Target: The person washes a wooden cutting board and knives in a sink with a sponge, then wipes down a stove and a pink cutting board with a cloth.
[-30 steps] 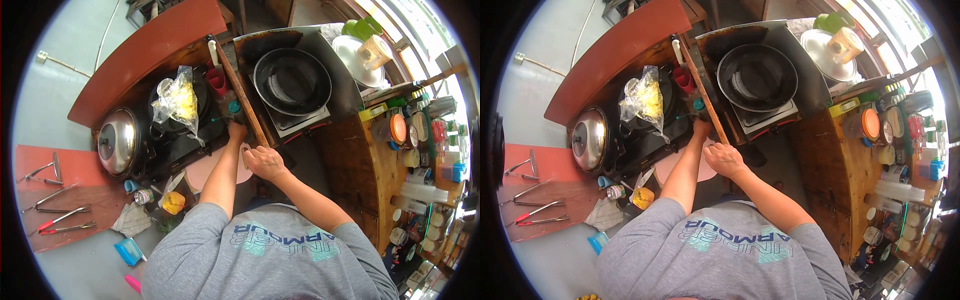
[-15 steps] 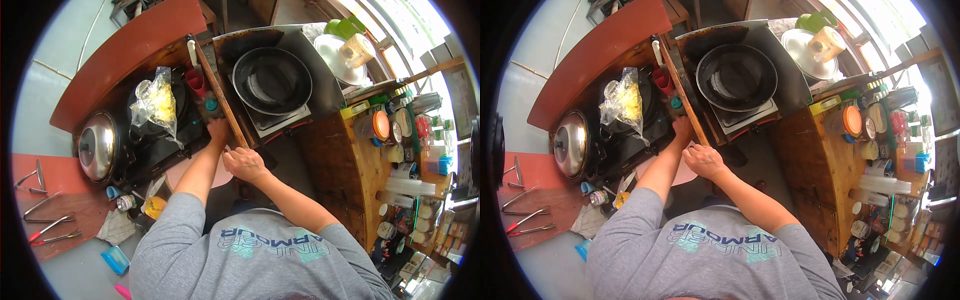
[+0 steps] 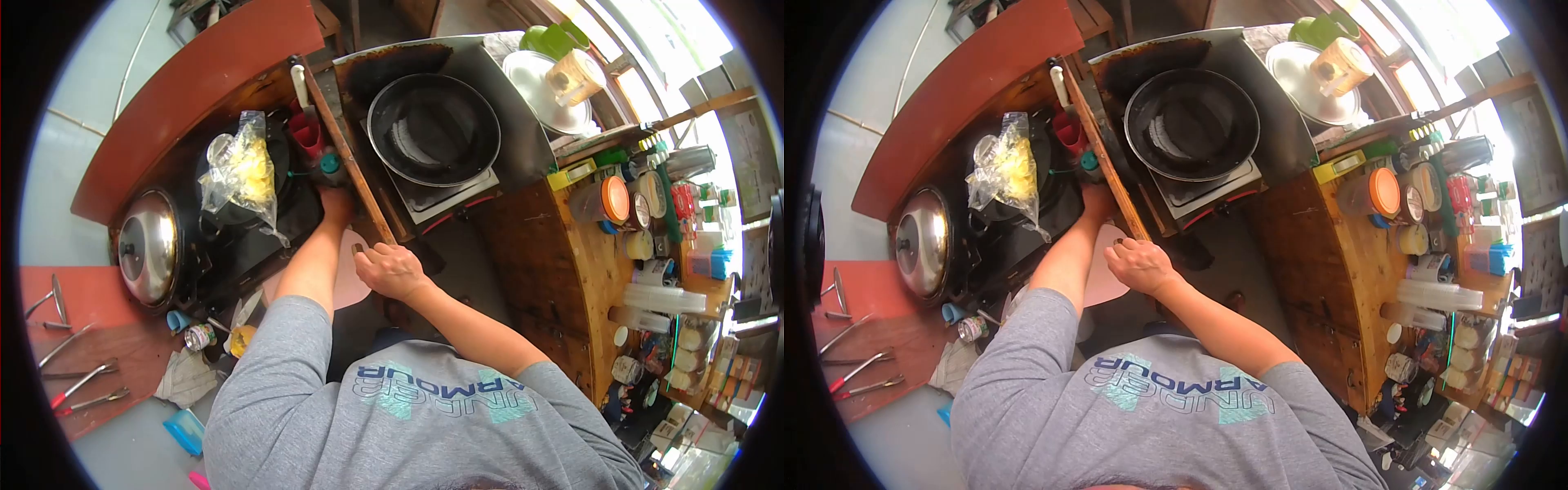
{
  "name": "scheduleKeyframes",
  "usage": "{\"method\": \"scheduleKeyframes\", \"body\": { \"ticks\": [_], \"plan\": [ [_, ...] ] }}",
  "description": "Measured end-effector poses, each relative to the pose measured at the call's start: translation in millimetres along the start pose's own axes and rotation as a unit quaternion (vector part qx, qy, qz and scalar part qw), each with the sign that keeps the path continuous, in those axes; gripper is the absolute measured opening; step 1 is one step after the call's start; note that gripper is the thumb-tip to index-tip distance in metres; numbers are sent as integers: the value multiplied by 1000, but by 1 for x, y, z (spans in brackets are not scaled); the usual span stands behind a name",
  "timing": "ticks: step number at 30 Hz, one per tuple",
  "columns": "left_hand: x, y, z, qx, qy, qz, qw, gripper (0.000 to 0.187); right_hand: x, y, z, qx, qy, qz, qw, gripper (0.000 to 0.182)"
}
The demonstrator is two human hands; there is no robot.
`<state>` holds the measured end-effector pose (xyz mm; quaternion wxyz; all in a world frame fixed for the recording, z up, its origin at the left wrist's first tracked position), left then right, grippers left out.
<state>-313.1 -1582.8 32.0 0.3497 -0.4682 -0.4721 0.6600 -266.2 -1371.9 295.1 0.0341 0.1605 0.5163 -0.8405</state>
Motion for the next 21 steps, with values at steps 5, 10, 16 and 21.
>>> {"method": "scheduleKeyframes", "body": {
  "ticks": [5, 10, 16, 21],
  "plan": [
    [17, -19, -20, -145, -48, -144, 978, 26, -1, -1, 0, 11, -11, 11, 1000, 13],
    [23, -50, -19, -180, -75, -150, 969, 13, 2, 1, -4, 20, -2, 6, 1000, 13],
    [45, -24, -46, -182, -104, -257, 944, 15, 0, -2, 0, 50, -18, 26, 998, 19],
    [34, -62, -75, -100, -123, -454, 877, 26, -7, -10, 2, 65, -43, 41, 996, 18]
  ]
}}
Point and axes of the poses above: each hand's wrist, its own z-axis towards the middle knuckle, its own y-axis out of the palm, x = y × z, the point moved 7 cm from there along z, towards the middle knuckle, and after that the axes turned 7 degrees about y, right-handed, at the moved point
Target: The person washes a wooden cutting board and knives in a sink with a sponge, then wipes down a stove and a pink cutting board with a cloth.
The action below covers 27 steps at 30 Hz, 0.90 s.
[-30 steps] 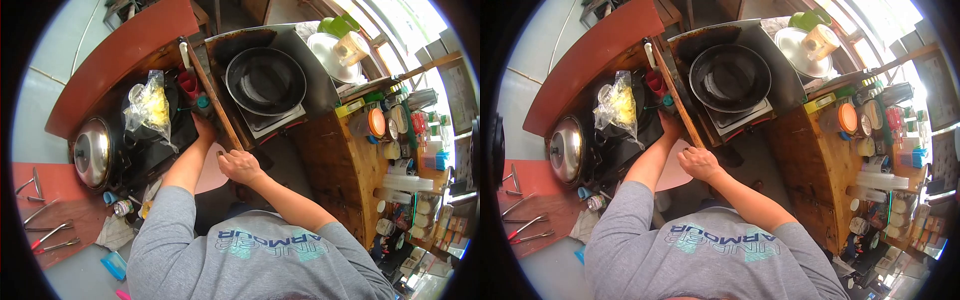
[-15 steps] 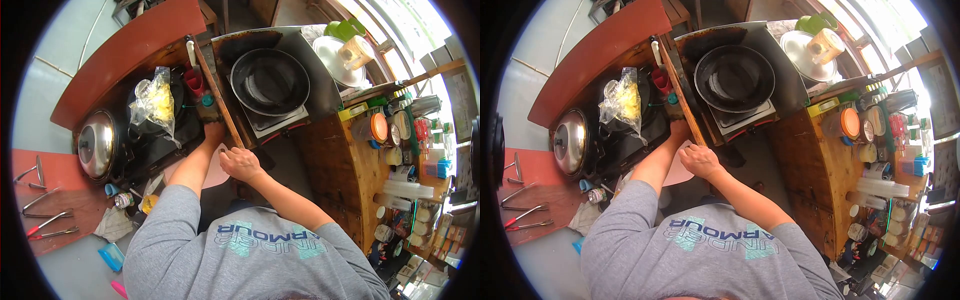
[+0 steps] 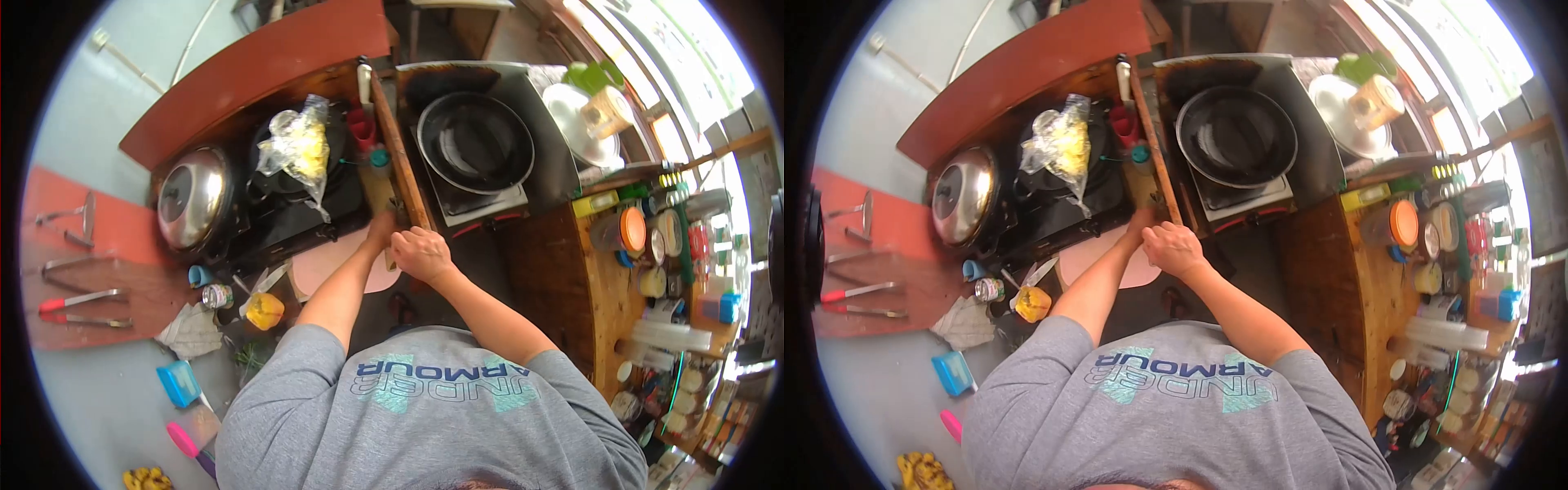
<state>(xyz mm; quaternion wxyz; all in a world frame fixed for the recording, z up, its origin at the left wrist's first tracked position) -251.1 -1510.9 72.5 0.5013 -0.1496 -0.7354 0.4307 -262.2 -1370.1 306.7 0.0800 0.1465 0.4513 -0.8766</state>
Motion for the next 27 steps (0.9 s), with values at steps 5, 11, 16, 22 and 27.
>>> {"method": "scheduleKeyframes", "body": {
  "ticks": [5, 11, 16, 22, 27],
  "plan": [
    [47, -71, -83, 213, -19, -71, 974, 33, -7, -2, 3, -4, -6, -3, 1000, 18],
    [55, -189, -231, 382, 44, -404, 830, 42, -22, -8, 10, -28, -25, 7, 999, 19],
    [-23, -264, -377, 545, -121, -416, 718, 49, -33, 0, 9, -48, -56, -42, 996, 19],
    [-149, -295, -467, 740, -283, -260, 551, 44, -34, 2, 8, -34, -44, -60, 997, 18],
    [-234, -325, -439, 622, -445, 17, 644, 33, -31, 6, 8, -43, -41, -56, 997, 18]
  ]
}}
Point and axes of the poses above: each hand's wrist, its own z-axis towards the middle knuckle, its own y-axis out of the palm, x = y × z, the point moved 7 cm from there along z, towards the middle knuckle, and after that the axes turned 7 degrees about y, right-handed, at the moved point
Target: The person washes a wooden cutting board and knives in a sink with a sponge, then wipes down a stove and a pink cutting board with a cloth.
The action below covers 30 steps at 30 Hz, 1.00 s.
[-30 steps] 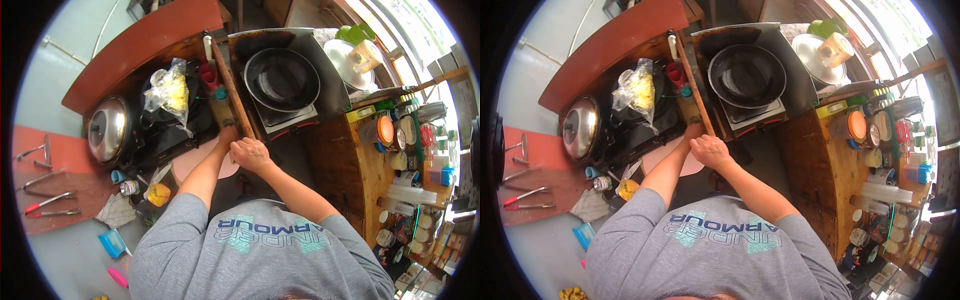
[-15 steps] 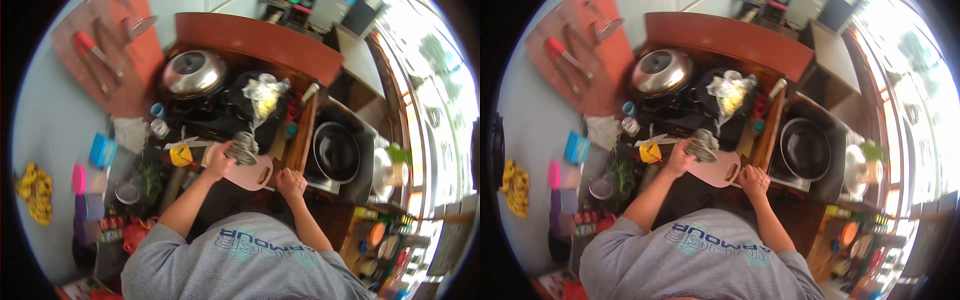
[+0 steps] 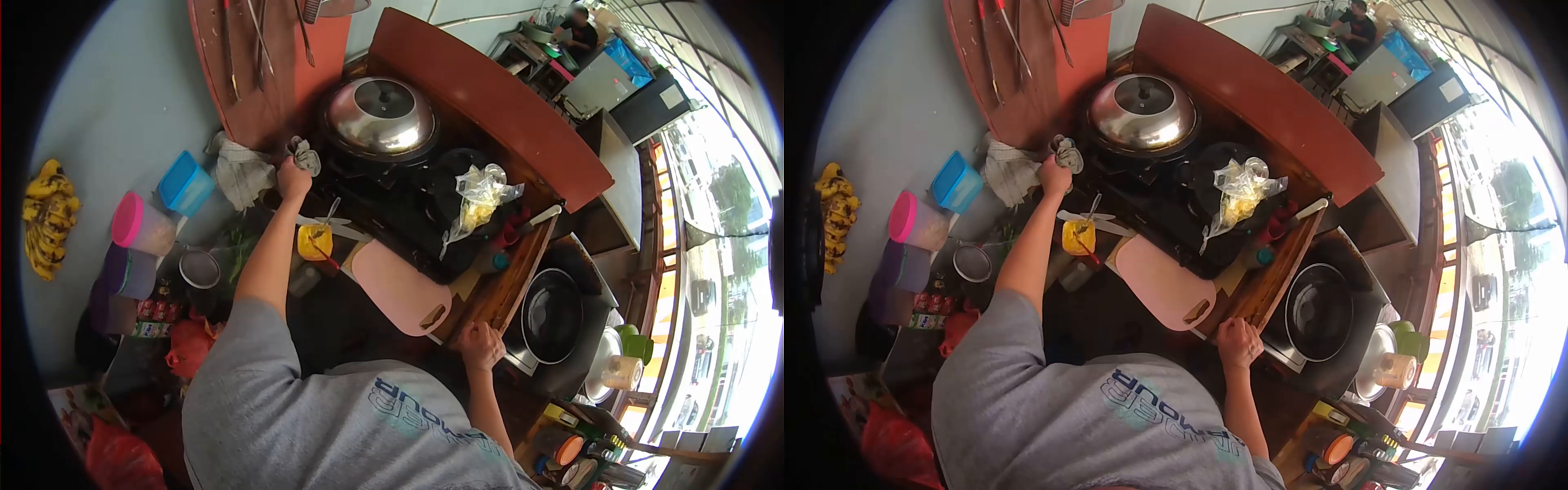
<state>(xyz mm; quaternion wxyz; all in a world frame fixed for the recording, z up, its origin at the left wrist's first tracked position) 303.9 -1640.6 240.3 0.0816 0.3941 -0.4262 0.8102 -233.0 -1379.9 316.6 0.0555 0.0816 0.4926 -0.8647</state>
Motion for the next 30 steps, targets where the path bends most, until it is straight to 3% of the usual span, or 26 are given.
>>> {"method": "scheduleKeyframes", "body": {
  "ticks": [2, 5, 7, 9, 11, 19, 25, 27, 28, 30],
  "plan": [
    [4, 20, 8, -34, -3, 76, 996, 23, -2, -3, 1, -1, 1, -7, 1000, 19],
    [-19, 64, 15, -18, 66, 71, 995, 24, 1, -3, 3, 3, 11, -26, 1000, 21],
    [-25, 80, 17, -19, 60, 88, 994, 32, 5, -2, 2, 7, 25, -37, 999, 22],
    [-9, 93, 13, -65, 177, 119, 975, 41, 8, 0, 1, -7, 36, -12, 999, 22],
    [-26, 131, 14, -105, 235, 226, 940, 52, 12, -1, 2, 1, 47, -13, 999, 22],
    [15, 111, 4, -249, 236, 309, 887, 66, 12, -6, 4, 5, 56, 11, 998, 21],
    [17, 121, -5, -414, 265, 424, 761, 69, 6, 4, 2, -24, 41, -13, 999, 21],
    [20, 128, -8, -384, 265, 365, 806, 70, 5, 3, 7, -6, 47, -38, 998, 22],
    [13, 136, -8, -386, 255, 367, 807, 70, 4, 4, 7, -8, 45, -42, 998, 21],
    [16, 156, -22, -411, 337, 332, 779, 75, 2, 4, 9, -20, 43, -48, 998, 21]
  ]
}}
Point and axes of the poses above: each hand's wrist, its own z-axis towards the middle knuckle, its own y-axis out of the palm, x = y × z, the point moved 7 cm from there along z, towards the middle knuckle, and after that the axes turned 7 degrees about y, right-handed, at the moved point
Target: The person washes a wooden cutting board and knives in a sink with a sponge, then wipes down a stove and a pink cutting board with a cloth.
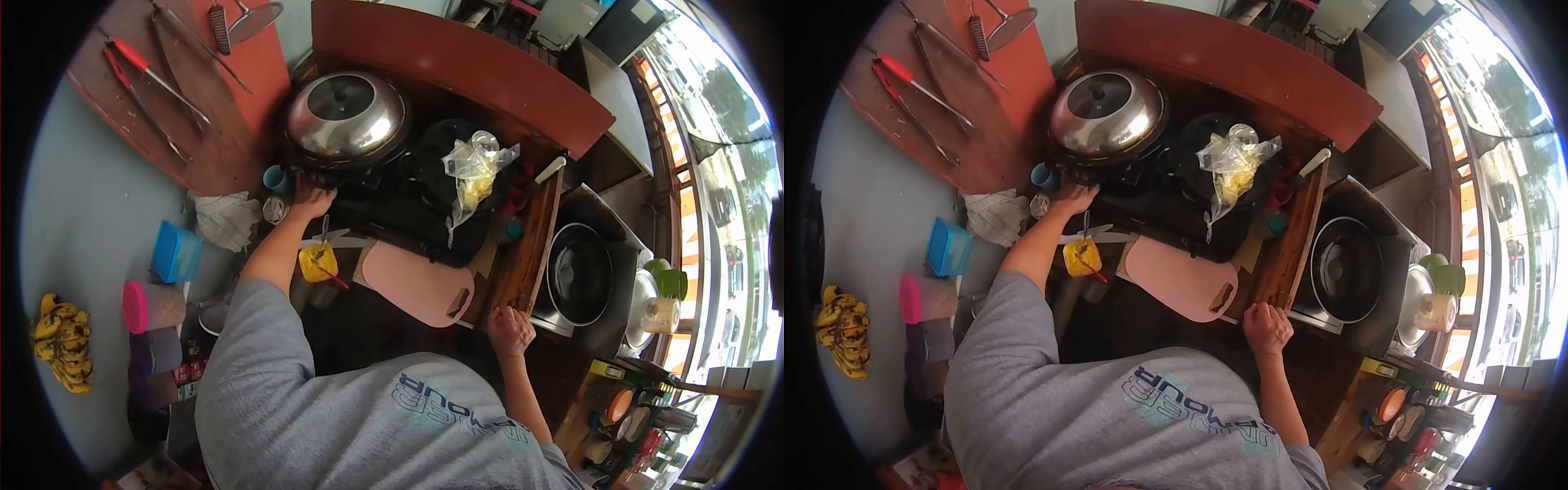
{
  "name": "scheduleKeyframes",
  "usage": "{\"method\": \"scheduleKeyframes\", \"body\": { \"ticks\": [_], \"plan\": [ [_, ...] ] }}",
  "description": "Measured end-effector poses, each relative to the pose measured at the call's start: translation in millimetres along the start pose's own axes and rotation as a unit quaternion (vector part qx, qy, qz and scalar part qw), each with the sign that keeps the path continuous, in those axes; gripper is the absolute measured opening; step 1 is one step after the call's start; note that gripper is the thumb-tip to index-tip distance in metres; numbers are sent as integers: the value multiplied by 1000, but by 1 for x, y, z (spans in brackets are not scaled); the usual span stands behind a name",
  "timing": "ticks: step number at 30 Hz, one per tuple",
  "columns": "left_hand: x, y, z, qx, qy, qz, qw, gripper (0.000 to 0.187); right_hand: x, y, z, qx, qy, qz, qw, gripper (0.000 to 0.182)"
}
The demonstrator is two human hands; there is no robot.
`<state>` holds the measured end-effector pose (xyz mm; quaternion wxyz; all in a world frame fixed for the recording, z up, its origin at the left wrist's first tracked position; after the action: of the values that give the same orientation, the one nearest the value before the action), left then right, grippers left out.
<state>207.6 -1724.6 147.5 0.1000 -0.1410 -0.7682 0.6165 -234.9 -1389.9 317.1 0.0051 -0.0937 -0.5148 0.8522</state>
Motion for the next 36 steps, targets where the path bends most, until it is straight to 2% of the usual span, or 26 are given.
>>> {"method": "scheduleKeyframes", "body": {
  "ticks": [4, 6, 7, 9, 13, 15, 19, 21, 22, 23, 25, 26, 28, 29, 31, 33, 34, 35, 36],
  "plan": [
    [21, 3, 0, -28, -31, 23, 999, 81, -3, -2, 1, -2, -2, -5, 1000, 21],
    [30, 12, 2, -90, -39, -78, 992, 87, -5, -3, 2, -2, -3, -5, 1000, 21],
    [32, 10, 3, -91, -47, -77, 992, 87, -6, -4, 2, -3, -1, -10, 1000, 21],
    [46, 16, 6, -180, -32, -133, 974, 89, -7, -4, 1, 3, -7, 0, 1000, 21],
    [69, 6, 9, -136, -69, -119, 981, 91, -7, -6, 0, 7, 1, -2, 1000, 20],
    [86, 11, 11, -172, -59, -164, 970, 91, -8, -6, 1, 6, 4, -3, 1000, 19],
    [141, 9, 9, -192, -48, -124, 972, 88, -4, -6, -1, 9, 4, 3, 1000, 18],
    [176, -4, 9, -157, 14, -64, 985, 85, -3, -6, 0, 10, 8, 1, 1000, 18],
    [194, 1, 12, -111, 37, -80, 990, 83, -2, -5, -1, 6, 6, 6, 1000, 18],
    [212, 0, 9, -114, 45, -76, 990, 83, -2, -5, 0, 3, 5, 11, 1000, 18],
    [254, -17, -1, -30, 116, -50, 992, 79, -1, -6, 0, 4, 11, 1, 1000, 18],
    [265, -14, -10, -32, 124, -47, 991, 79, -1, -5, 0, 5, 9, 7, 1000, 19],
    [294, -26, -25, 63, 228, -46, 970, 72, 2, -5, 0, 9, 12, 10, 1000, 20],
    [293, -20, -21, 64, 235, -46, 969, 72, 3, -4, -1, 6, 9, 14, 1000, 21],
    [274, -6, -18, 147, 285, -7, 947, 64, 6, -3, -2, 3, 11, 9, 1000, 22],
    [237, -18, 1, 34, 165, -59, 984, 60, 7, -4, -3, 4, 10, 23, 1000, 23],
    [219, -25, -4, 177, 127, -35, 975, 57, 7, -5, -2, 14, 6, 25, 1000, 23],
    [210, -30, -13, 315, 88, -12, 945, 55, 10, -6, -2, 12, 19, 18, 1000, 23],
    [225, -35, -17, 310, 101, -14, 945, 55, 10, -6, -2, 12, 13, 22, 1000, 23]
  ]
}}
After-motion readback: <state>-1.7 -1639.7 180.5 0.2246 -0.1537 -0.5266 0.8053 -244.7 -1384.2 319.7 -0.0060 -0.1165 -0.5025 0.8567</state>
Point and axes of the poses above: each hand's wrist, its own z-axis towards the middle knuckle, its own y-axis out of the palm, x = y × z, the point moved 7 cm from there along z, towards the middle knuckle, and after that the axes turned 7 degrees about y, right-handed, at the moved point
